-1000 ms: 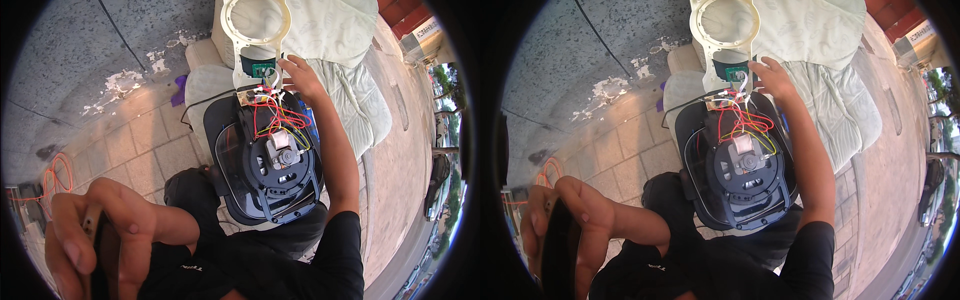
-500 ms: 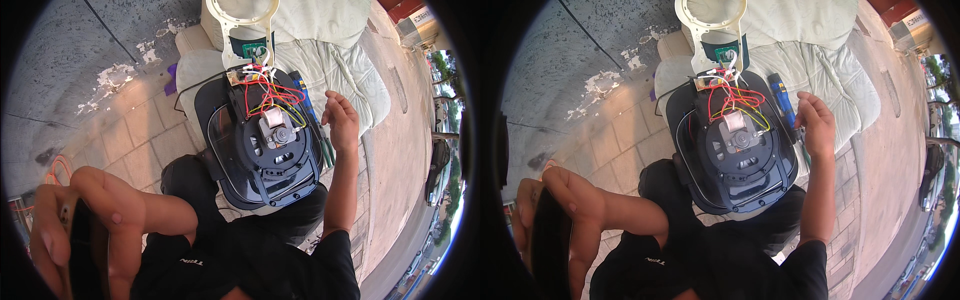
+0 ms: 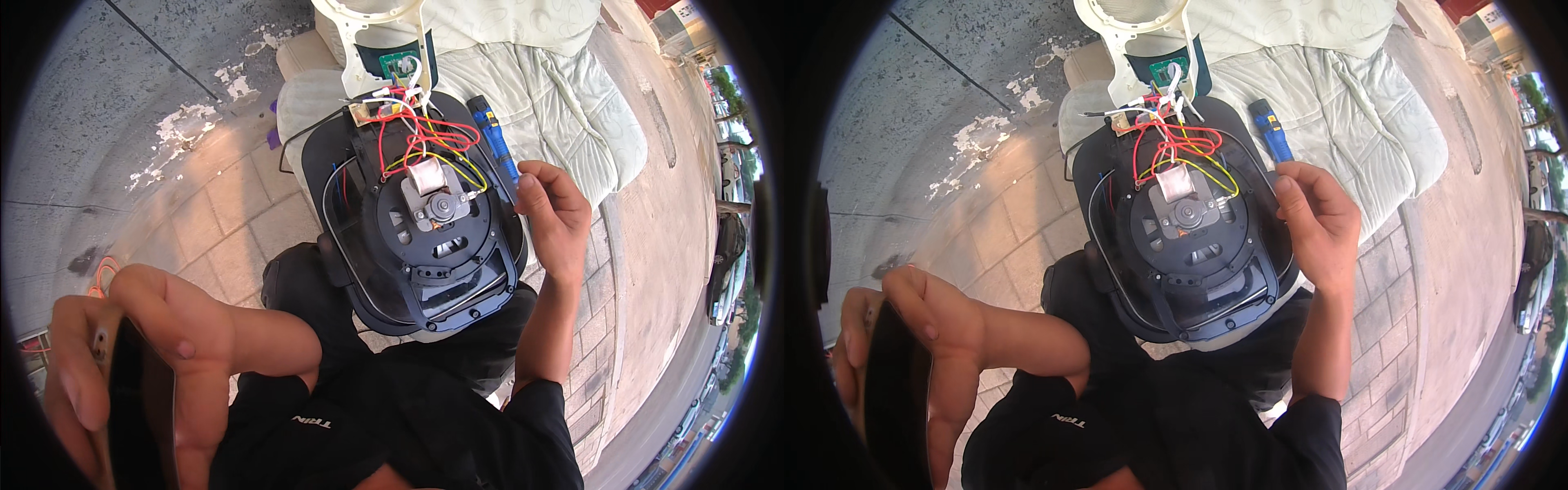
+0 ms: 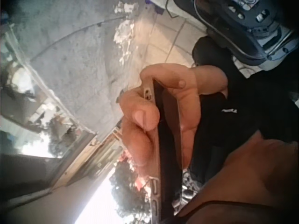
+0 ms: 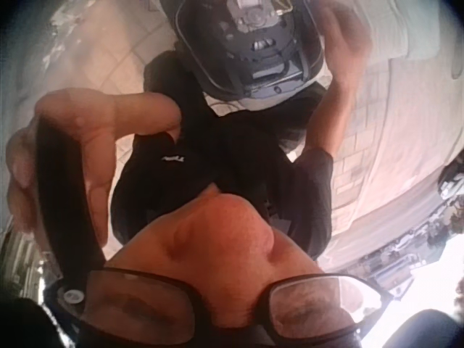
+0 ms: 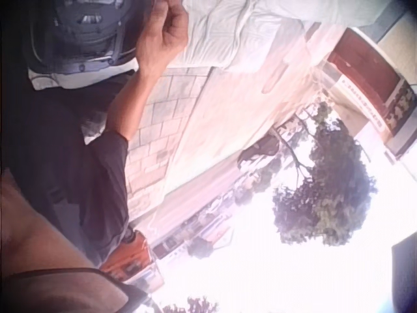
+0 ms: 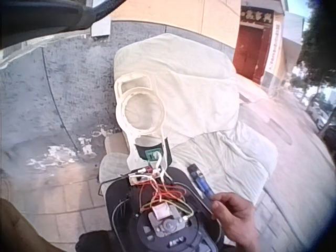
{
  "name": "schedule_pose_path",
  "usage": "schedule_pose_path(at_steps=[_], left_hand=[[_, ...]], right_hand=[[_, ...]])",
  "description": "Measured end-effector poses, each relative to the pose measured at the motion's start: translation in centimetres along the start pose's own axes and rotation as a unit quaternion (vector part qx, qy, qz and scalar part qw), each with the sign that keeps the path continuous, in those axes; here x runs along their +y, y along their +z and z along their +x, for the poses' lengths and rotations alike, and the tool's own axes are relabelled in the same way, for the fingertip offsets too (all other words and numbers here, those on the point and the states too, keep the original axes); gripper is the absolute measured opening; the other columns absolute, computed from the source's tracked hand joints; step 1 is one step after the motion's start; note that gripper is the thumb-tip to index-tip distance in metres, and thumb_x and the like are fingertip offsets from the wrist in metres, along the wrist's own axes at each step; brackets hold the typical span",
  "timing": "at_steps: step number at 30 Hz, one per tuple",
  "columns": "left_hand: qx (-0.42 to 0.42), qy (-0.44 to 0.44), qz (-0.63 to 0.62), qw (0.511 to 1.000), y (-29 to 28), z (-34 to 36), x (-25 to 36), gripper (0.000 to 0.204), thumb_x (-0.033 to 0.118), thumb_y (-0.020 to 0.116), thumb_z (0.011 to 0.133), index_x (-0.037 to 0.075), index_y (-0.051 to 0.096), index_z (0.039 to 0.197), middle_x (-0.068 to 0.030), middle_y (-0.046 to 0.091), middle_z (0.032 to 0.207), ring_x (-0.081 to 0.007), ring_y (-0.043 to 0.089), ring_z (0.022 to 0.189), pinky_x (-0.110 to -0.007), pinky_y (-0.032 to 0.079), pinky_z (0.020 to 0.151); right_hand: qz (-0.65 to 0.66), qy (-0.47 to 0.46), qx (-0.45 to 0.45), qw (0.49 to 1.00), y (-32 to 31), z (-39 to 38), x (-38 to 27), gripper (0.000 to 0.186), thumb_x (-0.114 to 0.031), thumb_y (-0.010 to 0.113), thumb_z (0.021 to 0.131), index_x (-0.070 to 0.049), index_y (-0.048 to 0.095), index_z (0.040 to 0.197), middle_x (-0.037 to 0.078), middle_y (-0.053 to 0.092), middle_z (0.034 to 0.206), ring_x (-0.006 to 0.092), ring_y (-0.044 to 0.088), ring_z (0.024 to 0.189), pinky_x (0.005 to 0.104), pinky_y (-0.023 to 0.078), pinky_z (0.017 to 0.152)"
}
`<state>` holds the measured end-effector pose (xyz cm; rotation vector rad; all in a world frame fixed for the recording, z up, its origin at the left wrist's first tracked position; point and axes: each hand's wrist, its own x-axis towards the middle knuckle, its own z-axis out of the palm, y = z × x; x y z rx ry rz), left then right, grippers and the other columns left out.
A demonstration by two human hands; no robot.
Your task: The person repairs an electric scooter motor by stripping wires and connecting them to a circuit board. They use pliers and a screwdriver to manipulate the wires and components, then reassemble the motor housing.
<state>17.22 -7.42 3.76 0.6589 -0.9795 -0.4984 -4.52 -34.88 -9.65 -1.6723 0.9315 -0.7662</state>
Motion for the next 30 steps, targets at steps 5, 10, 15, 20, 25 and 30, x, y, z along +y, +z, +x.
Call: schedule_pose_path(at_steps=[5,10,15,20,25,30], left_hand=[[0.082,0.211,0.105,0.968,-2.5,-1.2,-2.5,0.037,0.026,0.091,0.082,0.036,0.078,0.115,0.0208,0.061,0.127,-0.0057,0.052,0.115,-0.022,0.046,0.064],[0.085,0.257,0.086,0.959,-3.7,-1.8,-2.7,0.033,0.03,0.085,0.088,0.031,0.076,0.12,0.0131,0.06,0.132,-0.0136,0.052,0.112,-0.021,0.045,0.069],[0.02,0.097,-0.012,0.995,-2.6,-1.8,-0.5,0.032,0.034,0.08,0.094,0.027,0.075,0.125,0.0054,0.059,0.136,-0.0215,0.051,0.109,-0.021,0.045,0.074],[-0.066,-0.069,-0.096,0.991,-1.7,-1.6,1.7,0.034,0.038,0.074,0.1,0.023,0.074,0.13,-0.0023,0.057,0.14,-0.0294,0.051,0.107,-0.021,0.044,0.078],[0.001,0.131,-0.07,0.989,-0.5,-3.2,1.6,0.034,0.025,0.086,0.084,0.027,0.075,0.116,0.0121,0.06,0.126,-0.0131,0.052,0.111,-0.022,0.043,0.065],[0.068,0.354,-0.037,0.932,2.9,-5.6,0.4,0.045,0.008,0.098,0.067,0.032,0.076,0.098,0.0274,0.063,0.11,0.0029,0.053,0.114,-0.025,0.044,0.056]], right_hand=[[0.035,-0.019,0.045,0.998,-0.9,-0.9,0.8,0.025,-0.015,0.072,0.103,0.003,0.071,0.12,0.001,0.067,0.087,0.0076,0.06,0.074,0.0234,0.051,0.069],[-0.031,-0.025,0.11,0.993,-2.5,-1.8,2.7,0.029,-0.024,0.066,0.106,0.004,0.071,0.115,0.002,0.063,0.076,0.0082,0.057,0.07,0.0233,0.047,0.073],[-0.048,-0.023,0.195,0.979,-3.9,-4.9,4.1,0.025,-0.019,0.065,0.106,0.004,0.069,0.117,0.002,0.064,0.082,0.0077,0.056,0.07,0.0226,0.047,0.069],[-0.309,0.007,0.233,0.922,-7.0,-11.2,6.5,0.021,-0.015,0.068,0.103,0.002,0.072,0.114,0.007,0.069,0.086,0.0113,0.061,0.074,0.0286,0.051,0.067],[-0.452,0.053,0.106,0.884,-7.7,-16.3,10.5,0.025,-0.021,0.071,0.095,-0.003,0.075,0.112,0.018,0.075,0.104,0.0377,0.069,0.102,0.0495,0.052,0.093],[-0.483,0.152,0.082,0.858,-8.1,-19.8,11.1,0.036,-0.035,0.071,0.092,-0.008,0.077,0.115,0.015,0.073,0.123,0.0389,0.065,0.118,0.0489,0.051,0.102]])
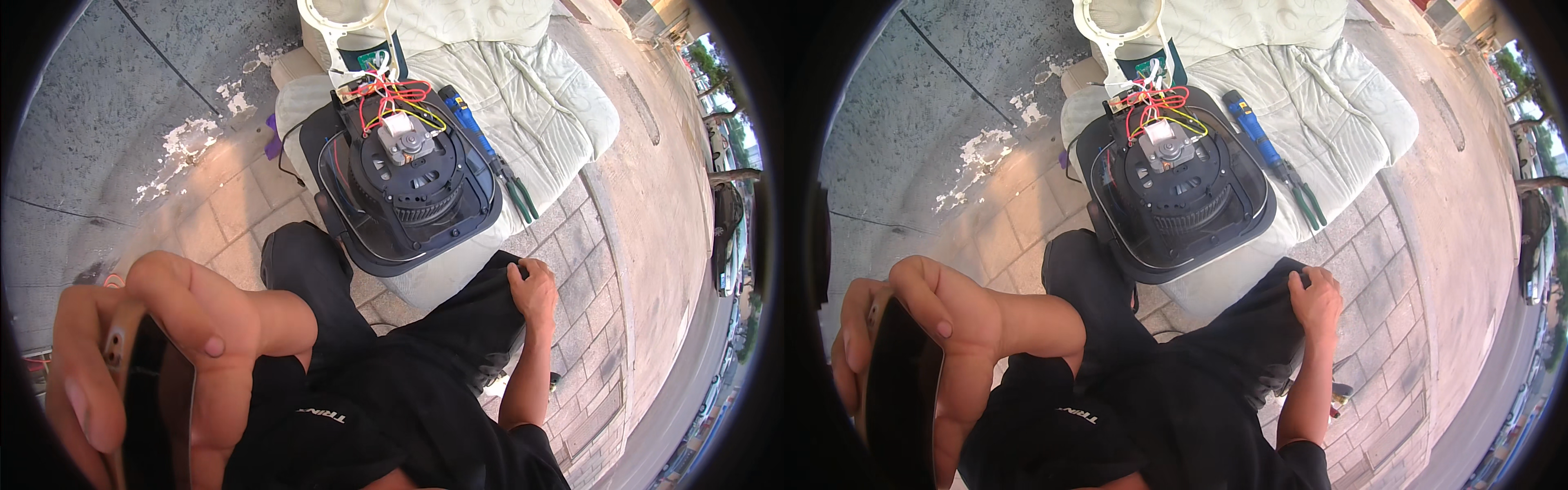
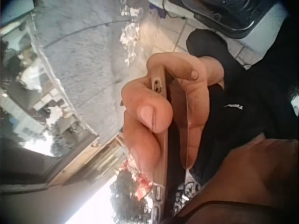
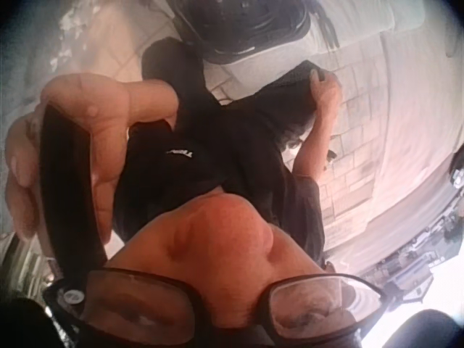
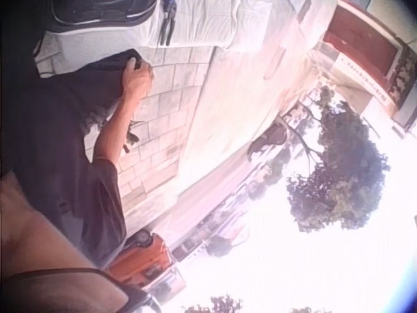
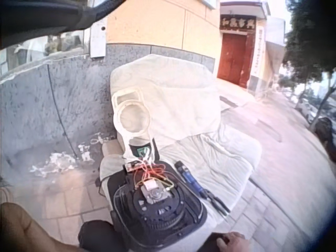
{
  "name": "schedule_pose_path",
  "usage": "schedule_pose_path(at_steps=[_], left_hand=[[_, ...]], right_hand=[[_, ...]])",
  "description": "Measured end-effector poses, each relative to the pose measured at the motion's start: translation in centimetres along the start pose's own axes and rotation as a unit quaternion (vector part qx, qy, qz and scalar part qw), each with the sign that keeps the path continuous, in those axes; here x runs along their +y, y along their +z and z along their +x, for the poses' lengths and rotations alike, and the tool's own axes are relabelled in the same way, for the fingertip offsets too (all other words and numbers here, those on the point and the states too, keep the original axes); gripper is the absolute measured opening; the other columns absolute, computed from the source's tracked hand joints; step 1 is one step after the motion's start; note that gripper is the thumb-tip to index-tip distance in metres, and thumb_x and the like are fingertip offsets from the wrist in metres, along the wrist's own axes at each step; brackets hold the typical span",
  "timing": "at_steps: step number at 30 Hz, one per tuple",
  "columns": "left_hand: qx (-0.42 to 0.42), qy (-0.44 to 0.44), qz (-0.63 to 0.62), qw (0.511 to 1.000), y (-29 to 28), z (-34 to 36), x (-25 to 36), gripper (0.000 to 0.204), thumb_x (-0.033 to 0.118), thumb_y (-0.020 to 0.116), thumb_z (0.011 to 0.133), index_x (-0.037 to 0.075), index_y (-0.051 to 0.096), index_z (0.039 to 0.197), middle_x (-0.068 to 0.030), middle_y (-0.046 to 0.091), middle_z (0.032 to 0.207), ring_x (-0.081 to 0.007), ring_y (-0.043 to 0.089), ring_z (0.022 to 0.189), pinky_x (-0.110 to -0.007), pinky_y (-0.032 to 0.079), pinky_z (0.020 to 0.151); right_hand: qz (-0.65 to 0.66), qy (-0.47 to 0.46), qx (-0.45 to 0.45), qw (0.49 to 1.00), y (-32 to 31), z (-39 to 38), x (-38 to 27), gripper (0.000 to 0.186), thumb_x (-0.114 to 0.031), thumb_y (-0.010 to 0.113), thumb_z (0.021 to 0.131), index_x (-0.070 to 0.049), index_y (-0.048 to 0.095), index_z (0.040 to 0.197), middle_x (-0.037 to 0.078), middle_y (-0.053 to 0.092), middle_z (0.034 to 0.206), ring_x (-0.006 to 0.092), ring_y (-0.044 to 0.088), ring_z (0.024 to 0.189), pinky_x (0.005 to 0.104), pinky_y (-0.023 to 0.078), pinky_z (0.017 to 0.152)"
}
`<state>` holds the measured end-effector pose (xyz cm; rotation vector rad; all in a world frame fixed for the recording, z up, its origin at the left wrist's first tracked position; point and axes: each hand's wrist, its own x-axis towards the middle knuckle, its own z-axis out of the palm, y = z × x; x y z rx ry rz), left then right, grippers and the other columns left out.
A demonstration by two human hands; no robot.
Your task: The person repairs an electric scooter motor by stripping wires and connecting them to a circuit board. They use pliers and a screwdriver to manipulate the wires and components, then reassemble the motor housing.
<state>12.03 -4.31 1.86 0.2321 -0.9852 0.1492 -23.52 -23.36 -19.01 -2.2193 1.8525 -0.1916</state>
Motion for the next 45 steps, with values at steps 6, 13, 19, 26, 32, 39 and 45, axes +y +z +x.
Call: schedule_pose_path(at_steps=[6,13,19,26,32,39,45], left_hand=[[-0.045,-0.276,-0.101,0.955,2.3,0.2,9.7,0.029,0.028,0.079,0.092,0.022,0.073,0.119,0.0053,0.06,0.13,-0.0152,0.054,0.102,-0.022,0.044,0.068],[-0.081,-0.043,0.028,0.995,2.8,-1.0,6.7,0.032,0.01,0.089,0.078,0.027,0.073,0.1,0.0119,0.063,0.111,-0.0001,0.055,0.102,-0.024,0.045,0.063],[-0.106,-0.46,0.038,0.881,4.1,2.4,0.7,0.026,0.03,0.077,0.092,0.022,0.068,0.115,-0.0133,0.056,0.121,-0.0046,0.054,0.076,-0.021,0.042,0.066],[-0.049,-0.79,0.268,0.549,10.1,13.1,-7.4,0.037,0.048,0.067,0.104,0.018,0.063,0.125,-0.0365,0.05,0.127,-0.0075,0.053,0.052,-0.018,0.038,0.064],[-0.01,-0.484,0.028,0.874,11.4,14.0,-8.2,0.041,0.058,0.074,0.089,0.027,0.068,0.116,-0.0135,0.057,0.125,-0.0094,0.058,0.082,-0.016,0.04,0.06],[0.071,-0.273,0.09,0.955,22.7,20.9,2.7,0.032,0.0,0.086,0.081,0.025,0.075,0.098,0.0155,0.065,0.11,-0.0002,0.054,0.102,-0.03,0.043,0.067],[0.085,-0.185,0.174,0.963,27.2,23.9,9.9,0.039,-0.01,0.081,0.079,0.022,0.074,0.1,0.0188,0.064,0.113,-0.0007,0.053,0.108,-0.028,0.042,0.066]], right_hand=[[0.01,-0.024,-0.007,1.0,-1.6,-2.2,2.7,0.032,-0.031,0.07,0.09,-0.006,0.078,0.108,0.017,0.073,0.121,0.0412,0.064,0.115,0.0497,0.051,0.102],[-0.032,-0.035,-0.047,0.998,2.1,-0.8,1.8,0.038,-0.038,0.066,0.093,-0.009,0.077,0.115,0.014,0.072,0.126,0.0376,0.064,0.118,0.0521,0.048,0.104],[-0.036,0.027,-0.03,0.999,4.4,1.6,2.3,0.032,-0.035,0.068,0.093,-0.009,0.078,0.108,0.014,0.075,0.115,0.0366,0.068,0.111,0.0503,0.052,0.098],[-0.014,0.078,-0.136,0.987,2.6,3.3,1.8,0.031,-0.037,0.065,0.097,-0.011,0.079,0.106,0.015,0.077,0.106,0.0378,0.071,0.102,0.0494,0.055,0.092],[0.006,0.064,-0.233,0.97,0.4,3.2,2.9,0.035,-0.04,0.063,0.096,-0.01,0.08,0.105,0.017,0.077,0.108,0.0414,0.072,0.1,0.049,0.055,0.09],[-0.053,-0.217,-0.341,0.913,-4.8,-8.2,-1.8,0.036,-0.04,0.063,0.092,-0.013,0.078,0.11,0.011,0.074,0.118,0.0323,0.061,0.126,0.0527,0.041,0.109],[0.006,-0.293,-0.51,0.809,-11.7,-15.2,-3.2,0.032,-0.036,0.061,0.093,-0.01,0.078,0.102,0.018,0.074,0.111,0.0369,0.069,0.11,0.0541,0.047,0.103]])
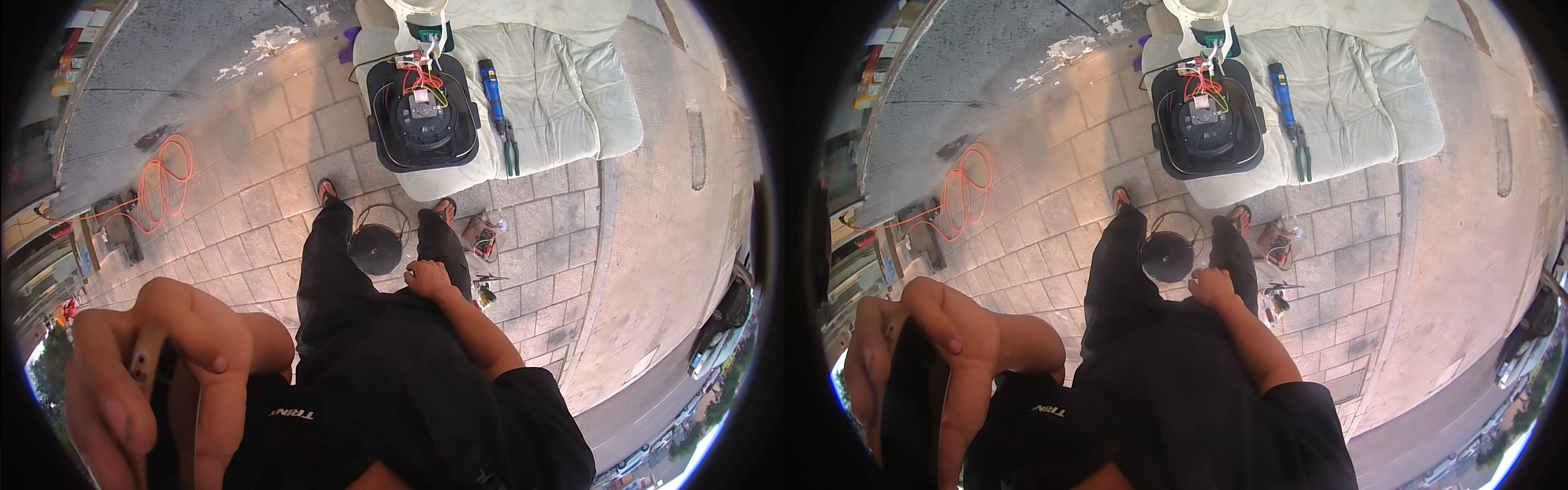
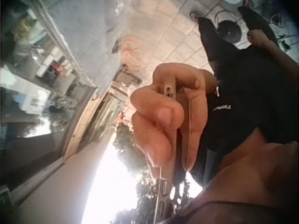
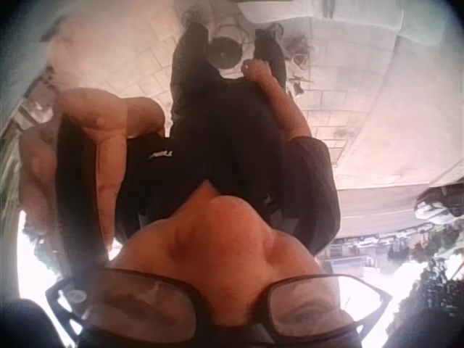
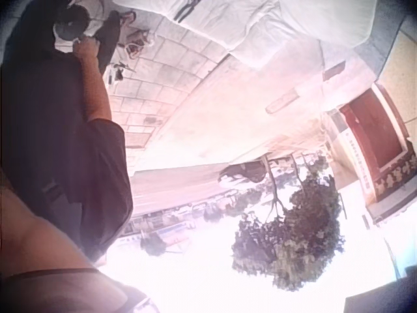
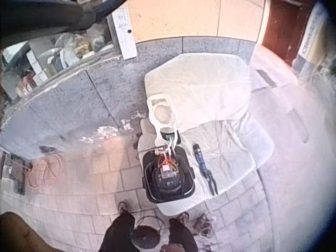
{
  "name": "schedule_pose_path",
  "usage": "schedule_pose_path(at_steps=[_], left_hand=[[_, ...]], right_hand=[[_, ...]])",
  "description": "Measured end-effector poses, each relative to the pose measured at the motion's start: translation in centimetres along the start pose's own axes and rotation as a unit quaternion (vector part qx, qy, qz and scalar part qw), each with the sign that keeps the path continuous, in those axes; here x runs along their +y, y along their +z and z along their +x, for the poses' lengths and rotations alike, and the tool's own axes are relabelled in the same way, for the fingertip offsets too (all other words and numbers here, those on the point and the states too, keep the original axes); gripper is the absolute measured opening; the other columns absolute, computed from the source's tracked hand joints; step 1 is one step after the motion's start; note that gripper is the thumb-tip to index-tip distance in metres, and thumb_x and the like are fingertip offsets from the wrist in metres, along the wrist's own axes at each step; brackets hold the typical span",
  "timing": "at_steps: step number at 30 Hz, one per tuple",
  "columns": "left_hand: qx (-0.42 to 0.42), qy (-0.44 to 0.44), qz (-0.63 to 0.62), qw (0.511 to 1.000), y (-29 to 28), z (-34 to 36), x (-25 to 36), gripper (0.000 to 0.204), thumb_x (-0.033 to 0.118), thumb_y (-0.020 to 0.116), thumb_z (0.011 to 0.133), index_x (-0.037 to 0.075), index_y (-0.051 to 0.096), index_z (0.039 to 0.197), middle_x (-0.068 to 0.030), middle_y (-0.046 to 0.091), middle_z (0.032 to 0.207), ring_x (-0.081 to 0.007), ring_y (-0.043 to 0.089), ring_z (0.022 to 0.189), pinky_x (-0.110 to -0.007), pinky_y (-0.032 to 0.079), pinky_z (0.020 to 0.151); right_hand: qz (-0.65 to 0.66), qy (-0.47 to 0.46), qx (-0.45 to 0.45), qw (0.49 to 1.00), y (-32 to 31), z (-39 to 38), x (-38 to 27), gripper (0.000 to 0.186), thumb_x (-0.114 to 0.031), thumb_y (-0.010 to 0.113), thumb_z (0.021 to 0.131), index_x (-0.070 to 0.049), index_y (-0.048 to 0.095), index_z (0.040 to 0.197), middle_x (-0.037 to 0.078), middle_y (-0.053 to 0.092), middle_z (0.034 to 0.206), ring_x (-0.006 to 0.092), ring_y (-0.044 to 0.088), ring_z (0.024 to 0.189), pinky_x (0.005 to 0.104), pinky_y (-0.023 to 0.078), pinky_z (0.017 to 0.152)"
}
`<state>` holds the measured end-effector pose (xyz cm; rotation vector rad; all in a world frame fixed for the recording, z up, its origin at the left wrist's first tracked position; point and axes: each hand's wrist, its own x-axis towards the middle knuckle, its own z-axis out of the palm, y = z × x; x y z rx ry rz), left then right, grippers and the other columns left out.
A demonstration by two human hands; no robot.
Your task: The person repairs an electric scooter motor by stripping wires and connecting them to a circuit board. They use pliers and a screwdriver to manipulate the wires and components, then reassemble the motor housing.
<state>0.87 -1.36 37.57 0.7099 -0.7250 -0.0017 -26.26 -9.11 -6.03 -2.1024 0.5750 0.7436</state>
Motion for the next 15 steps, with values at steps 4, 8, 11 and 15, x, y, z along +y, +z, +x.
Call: schedule_pose_path(at_steps=[4,8,11,15], left_hand=[[-0.015,0.064,-0.003,0.998,-3.1,-0.2,4.7,0.034,0.015,0.084,0.073,0.029,0.075,0.103,0.018,0.063,0.119,-0.0022,0.053,0.111,-0.023,0.041,0.063],[0.007,0.05,-0.008,0.999,-10.2,-1.6,11.4,0.031,0.025,0.082,0.08,0.024,0.071,0.11,0.0084,0.062,0.122,-0.0075,0.054,0.109,-0.023,0.043,0.066],[0.008,0.002,0.003,1.0,-17.2,-1.4,19.2,0.033,0.032,0.08,0.085,0.021,0.069,0.114,0.0012,0.061,0.124,-0.0114,0.056,0.108,-0.024,0.044,0.069],[-0.025,-0.116,0.088,0.989,-24.6,-0.4,30.8,0.04,0.042,0.078,0.092,0.016,0.066,0.12,-0.0084,0.059,0.127,-0.0167,0.057,0.106,-0.024,0.046,0.072]], right_hand=[[-0.049,-0.019,0.06,0.997,1.2,-1.6,0.2,0.029,-0.032,0.061,0.092,-0.008,0.076,0.096,0.02,0.075,0.101,0.0415,0.071,0.1,0.0552,0.053,0.091],[0.015,0.051,0.127,0.991,2.6,-1.8,0.1,0.029,-0.032,0.06,0.093,-0.007,0.075,0.098,0.022,0.074,0.101,0.0448,0.07,0.1,0.0562,0.054,0.09],[0.02,0.127,0.162,0.978,5.5,-3.3,-3.4,0.034,-0.033,0.06,0.094,-0.006,0.076,0.106,0.024,0.075,0.105,0.0442,0.07,0.104,0.0531,0.054,0.094],[-0.075,0.197,0.026,0.977,12.2,-6.0,-8.8,0.039,-0.038,0.061,0.094,-0.007,0.078,0.108,0.024,0.076,0.105,0.0414,0.073,0.104,0.0496,0.055,0.097]])
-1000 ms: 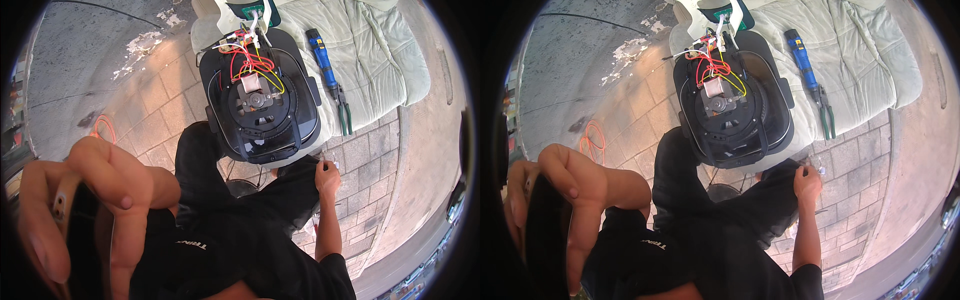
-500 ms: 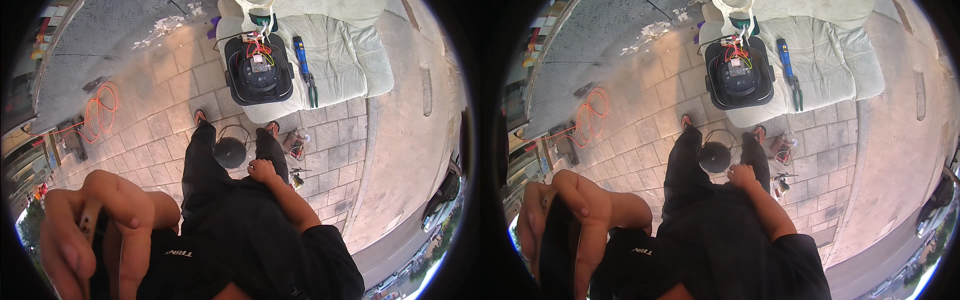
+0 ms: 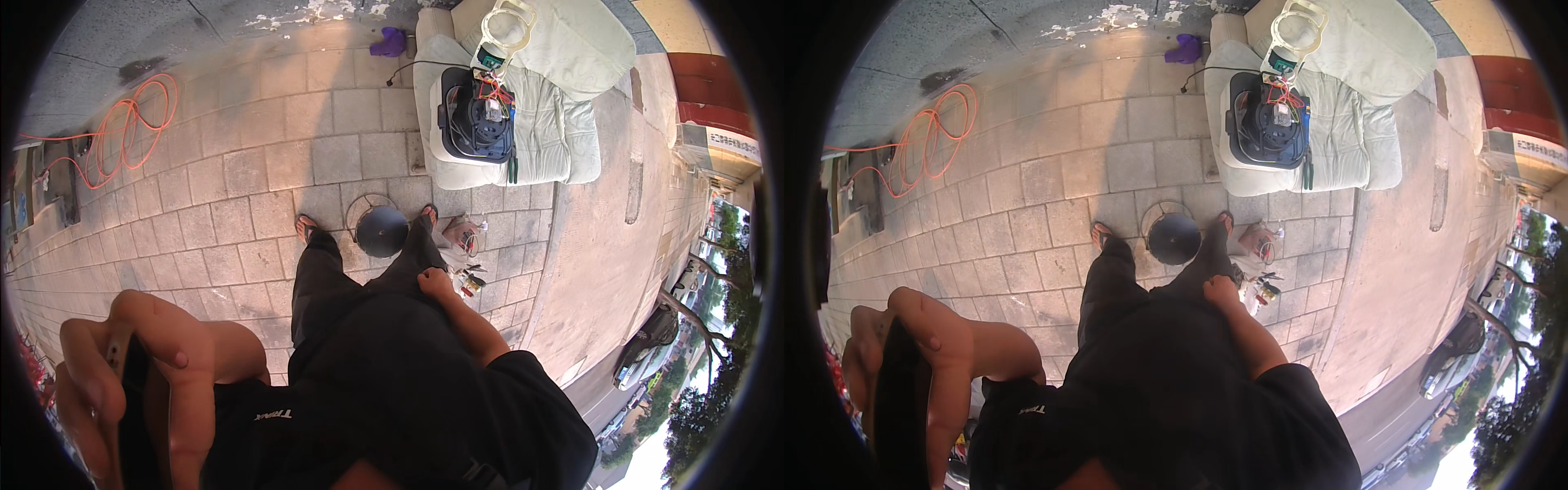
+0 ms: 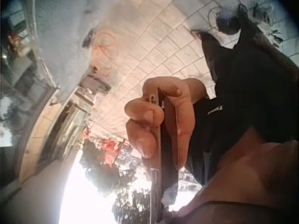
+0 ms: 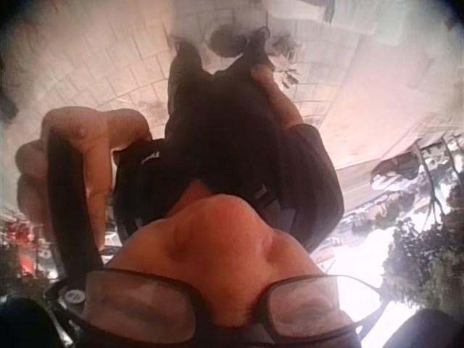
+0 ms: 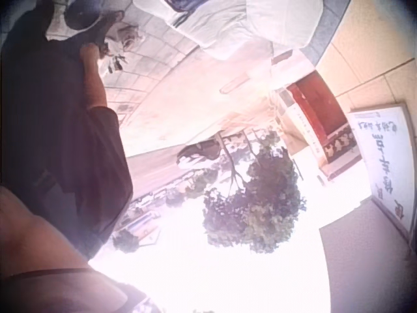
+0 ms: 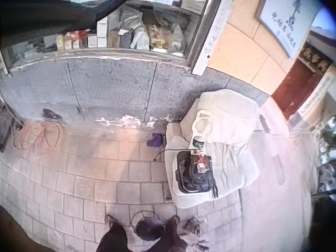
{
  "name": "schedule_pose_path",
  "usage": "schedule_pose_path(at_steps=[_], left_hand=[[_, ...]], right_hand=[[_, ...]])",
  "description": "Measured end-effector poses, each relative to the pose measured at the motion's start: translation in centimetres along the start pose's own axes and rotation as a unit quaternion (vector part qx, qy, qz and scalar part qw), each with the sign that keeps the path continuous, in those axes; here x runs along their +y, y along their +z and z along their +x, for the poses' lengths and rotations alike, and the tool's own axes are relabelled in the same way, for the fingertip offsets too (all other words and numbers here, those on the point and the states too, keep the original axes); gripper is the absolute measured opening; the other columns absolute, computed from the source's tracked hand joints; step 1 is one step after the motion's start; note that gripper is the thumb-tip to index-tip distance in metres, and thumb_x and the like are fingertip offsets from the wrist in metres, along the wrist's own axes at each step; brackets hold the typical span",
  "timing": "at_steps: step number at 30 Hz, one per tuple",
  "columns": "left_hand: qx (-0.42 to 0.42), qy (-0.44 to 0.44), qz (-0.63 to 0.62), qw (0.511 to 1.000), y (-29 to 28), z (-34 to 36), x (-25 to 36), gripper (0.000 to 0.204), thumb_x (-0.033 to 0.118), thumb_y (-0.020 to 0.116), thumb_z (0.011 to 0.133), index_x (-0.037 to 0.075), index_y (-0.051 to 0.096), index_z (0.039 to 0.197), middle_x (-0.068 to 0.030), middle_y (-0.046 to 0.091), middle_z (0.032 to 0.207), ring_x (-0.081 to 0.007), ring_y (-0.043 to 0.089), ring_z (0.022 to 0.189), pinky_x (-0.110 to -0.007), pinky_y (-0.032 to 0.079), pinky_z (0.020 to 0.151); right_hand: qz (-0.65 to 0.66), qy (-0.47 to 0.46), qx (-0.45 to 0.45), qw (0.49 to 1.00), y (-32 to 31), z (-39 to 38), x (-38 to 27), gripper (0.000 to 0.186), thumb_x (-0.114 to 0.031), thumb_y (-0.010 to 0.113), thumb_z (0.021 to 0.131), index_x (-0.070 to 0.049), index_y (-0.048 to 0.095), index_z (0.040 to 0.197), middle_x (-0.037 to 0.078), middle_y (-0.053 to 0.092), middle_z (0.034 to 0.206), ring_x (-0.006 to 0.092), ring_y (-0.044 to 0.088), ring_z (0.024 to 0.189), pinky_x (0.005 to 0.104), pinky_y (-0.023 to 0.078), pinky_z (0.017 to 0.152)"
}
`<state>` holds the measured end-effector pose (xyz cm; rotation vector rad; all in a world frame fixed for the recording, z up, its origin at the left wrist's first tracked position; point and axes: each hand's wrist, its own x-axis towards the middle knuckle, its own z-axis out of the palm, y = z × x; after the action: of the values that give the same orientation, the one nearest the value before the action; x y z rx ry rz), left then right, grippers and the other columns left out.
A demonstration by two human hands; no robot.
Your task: The person repairs an electric scooter motor by stripping wires and connecting them to a circuit board. They use pliers and a screwdriver to manipulate the wires and components, then reassemble the motor housing.
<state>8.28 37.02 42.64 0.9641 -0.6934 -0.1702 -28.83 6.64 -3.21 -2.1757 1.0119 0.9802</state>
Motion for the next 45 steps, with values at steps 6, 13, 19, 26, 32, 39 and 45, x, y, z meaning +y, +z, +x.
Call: schedule_pose_path(at_steps=[6,13,19,26,32,39,45], left_hand=[[0.001,0.113,0.039,0.993,-11.7,-8.0,2.2,0.083,0.066,0.067,0.086,0.006,0.054,0.142,-0.0147,0.055,0.143,-0.0316,0.055,0.126,-0.031,0.052,0.071],[0.202,-0.123,-0.211,0.949,-14.3,-17.9,-0.9,0.087,0.066,0.051,0.103,0.0,0.038,0.158,-0.0289,0.053,0.149,-0.0387,0.064,0.129,-0.042,0.062,0.07],[0.287,-0.152,-0.235,0.916,-15.4,-26.5,4.0,0.071,0.001,0.07,0.089,0.004,0.042,0.155,-0.0242,0.056,0.147,-0.0378,0.068,0.126,-0.04,0.065,0.068],[0.316,-0.136,-0.183,0.921,-16.8,-33.4,10.0,0.068,-0.003,0.069,0.089,0.007,0.043,0.152,-0.0223,0.059,0.145,-0.0359,0.068,0.125,-0.038,0.065,0.066],[0.353,-0.09,-0.197,0.91,-24.9,-37.9,14.3,0.075,-0.004,0.068,0.088,0.009,0.036,0.155,-0.0229,0.058,0.146,-0.0368,0.066,0.128,-0.038,0.067,0.069],[0.353,-0.036,-0.18,0.917,-41.3,-42.1,22.3,0.092,0.033,0.08,0.086,0.007,0.032,0.16,-0.0232,0.055,0.146,-0.0362,0.067,0.121,-0.053,0.053,0.104],[0.348,-0.011,-0.308,0.885,-56.7,-45.7,33.1,0.09,0.067,0.054,0.1,0.008,0.03,0.164,-0.0227,0.052,0.151,-0.0356,0.063,0.127,-0.052,0.055,0.099]], right_hand=[[0.056,-0.153,0.05,0.985,1.9,-2.3,-12.6,0.035,-0.035,0.064,0.094,-0.007,0.077,0.111,0.023,0.076,0.099,0.0401,0.074,0.096,0.0472,0.058,0.088],[0.21,-0.229,-0.001,0.951,5.4,-4.4,-20.0,0.033,-0.028,0.067,0.098,0.002,0.075,0.108,0.008,0.073,0.084,0.015,0.071,0.076,0.0315,0.056,0.071],[0.164,-0.179,-0.083,0.967,11.3,-4.8,-16.7,0.033,-0.032,0.064,0.1,-0.001,0.074,0.1,0.006,0.07,0.081,0.0147,0.07,0.067,0.0299,0.051,0.055],[-0.309,-0.492,-0.034,0.813,18.8,-4.7,-15.0,0.025,-0.025,0.056,0.09,-0.006,0.071,0.085,0.02,0.073,0.084,0.0362,0.072,0.077,0.0495,0.056,0.072],[-0.238,-0.429,-0.028,0.871,20.0,-8.9,-19.7,0.022,-0.026,0.061,0.088,-0.009,0.066,0.077,0.02,0.072,0.086,0.0408,0.072,0.086,0.0546,0.056,0.072],[-0.326,-0.312,-0.049,0.891,23.2,-9.9,-31.0,0.026,-0.029,0.064,0.087,-0.007,0.069,0.077,0.021,0.073,0.087,0.0409,0.073,0.087,0.0535,0.057,0.071],[-0.336,-0.338,-0.097,0.874,27.7,-9.6,-52.4,0.026,-0.03,0.064,0.087,-0.006,0.071,0.08,0.022,0.073,0.088,0.0412,0.073,0.088,0.0529,0.057,0.073]])
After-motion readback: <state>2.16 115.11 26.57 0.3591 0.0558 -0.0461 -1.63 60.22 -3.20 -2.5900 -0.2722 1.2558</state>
